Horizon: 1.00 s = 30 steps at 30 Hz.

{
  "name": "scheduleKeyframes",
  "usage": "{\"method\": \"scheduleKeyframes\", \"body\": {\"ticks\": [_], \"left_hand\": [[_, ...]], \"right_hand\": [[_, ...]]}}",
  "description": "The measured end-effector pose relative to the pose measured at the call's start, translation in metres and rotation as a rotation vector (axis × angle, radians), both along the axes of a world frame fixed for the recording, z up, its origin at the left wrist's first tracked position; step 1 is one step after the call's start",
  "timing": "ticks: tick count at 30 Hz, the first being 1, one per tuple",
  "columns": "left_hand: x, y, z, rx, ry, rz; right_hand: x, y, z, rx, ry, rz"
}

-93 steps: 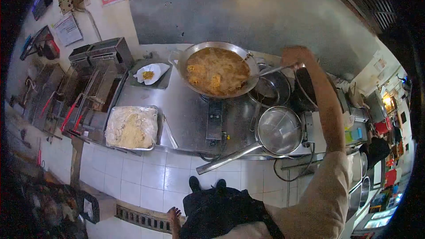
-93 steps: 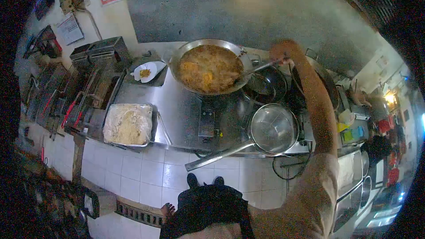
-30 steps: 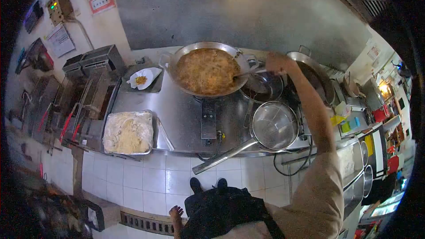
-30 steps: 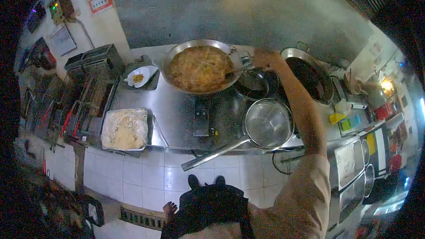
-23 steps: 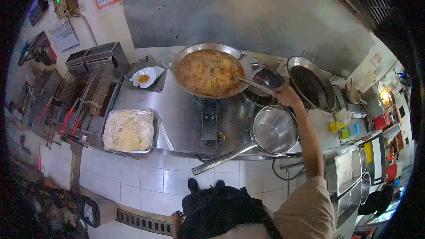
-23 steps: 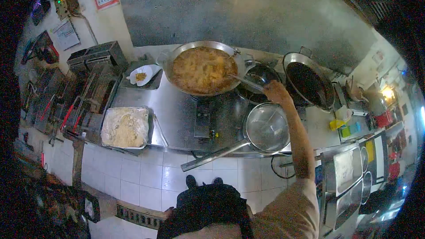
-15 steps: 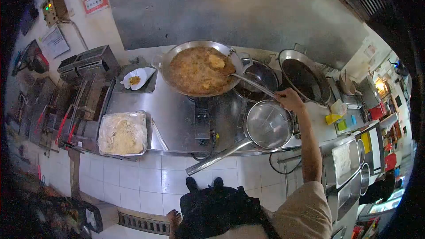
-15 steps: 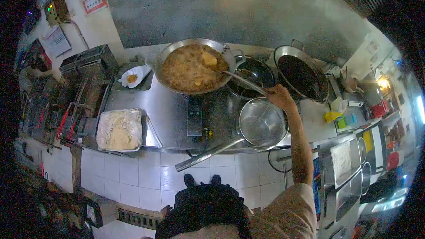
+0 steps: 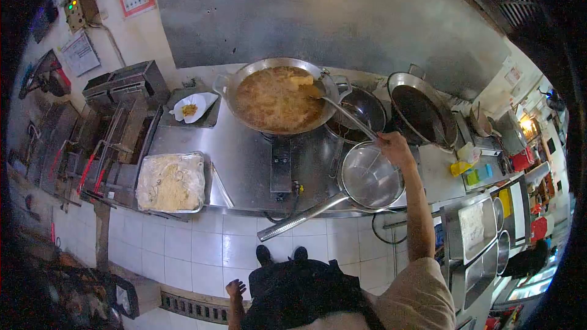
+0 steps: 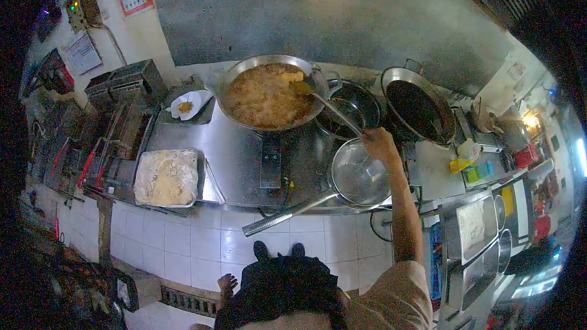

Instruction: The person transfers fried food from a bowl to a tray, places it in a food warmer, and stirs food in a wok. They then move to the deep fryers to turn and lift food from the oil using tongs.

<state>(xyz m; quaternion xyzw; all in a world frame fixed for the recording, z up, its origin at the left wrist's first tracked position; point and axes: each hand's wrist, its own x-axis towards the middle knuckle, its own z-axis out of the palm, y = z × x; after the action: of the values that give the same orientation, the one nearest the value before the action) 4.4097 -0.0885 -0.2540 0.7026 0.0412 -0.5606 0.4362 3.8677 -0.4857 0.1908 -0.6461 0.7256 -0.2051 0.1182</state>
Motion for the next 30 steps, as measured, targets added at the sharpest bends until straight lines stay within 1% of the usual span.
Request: {"method": "scheduleKeyframes", "body": {"ticks": [3,4,5,7,9,11,14,15,17,18,20,24,27,29,30], "left_hand": [[-0.009,0.011,0.01,0.102,-0.008,-0.026],[0.011,0.039,-0.049,-0.099,0.014,-0.224],[0.005,0.039,-0.031,-0.074,0.007,-0.175],[-0.008,0.042,0.004,-0.028,-0.008,-0.074],[0.003,0.051,-0.016,-0.162,-0.157,-0.342],[-0.003,0.042,-0.005,0.083,0.063,0.046],[0.001,0.04,-0.009,0.051,0.119,0.04],[0.001,0.038,-0.012,0.076,0.104,0.034],[-0.001,0.029,-0.004,0.127,0.074,0.018],[-0.005,0.029,0.0,0.114,0.011,0.014],[-0.007,0.027,0.006,0.081,0.032,0.025],[-0.016,0.026,0.009,-0.021,0.018,0.053],[-0.016,0.021,0.004,0.018,0.016,0.055],[-0.015,0.017,0.011,0.058,0.008,0.069],[-0.02,0.017,0.013,0.081,0.009,0.079]], "right_hand": [[0.005,-0.018,-0.003,-0.123,0.058,0.052],[0.015,-0.022,0.001,-0.184,0.088,0.063],[0.025,-0.025,0.006,-0.245,0.118,0.074],[0.047,-0.031,0.023,-0.248,0.186,0.039],[0.053,-0.044,0.028,-0.239,0.251,-0.005],[0.055,-0.059,0.022,-0.212,0.317,-0.058],[0.066,-0.066,0.03,-0.215,0.458,-0.081],[0.071,-0.067,0.033,-0.214,0.489,-0.092],[0.079,-0.07,0.035,-0.211,0.55,-0.118],[0.082,-0.072,0.035,-0.236,0.558,-0.088],[0.086,-0.079,0.032,-0.282,0.571,-0.036],[0.089,-0.094,0.026,-0.275,0.58,-0.014],[0.087,-0.098,0.024,-0.271,0.585,0.006],[0.087,-0.086,0.036,-0.287,0.556,0.015],[0.084,-0.081,0.042,-0.324,0.624,-0.001]]}}
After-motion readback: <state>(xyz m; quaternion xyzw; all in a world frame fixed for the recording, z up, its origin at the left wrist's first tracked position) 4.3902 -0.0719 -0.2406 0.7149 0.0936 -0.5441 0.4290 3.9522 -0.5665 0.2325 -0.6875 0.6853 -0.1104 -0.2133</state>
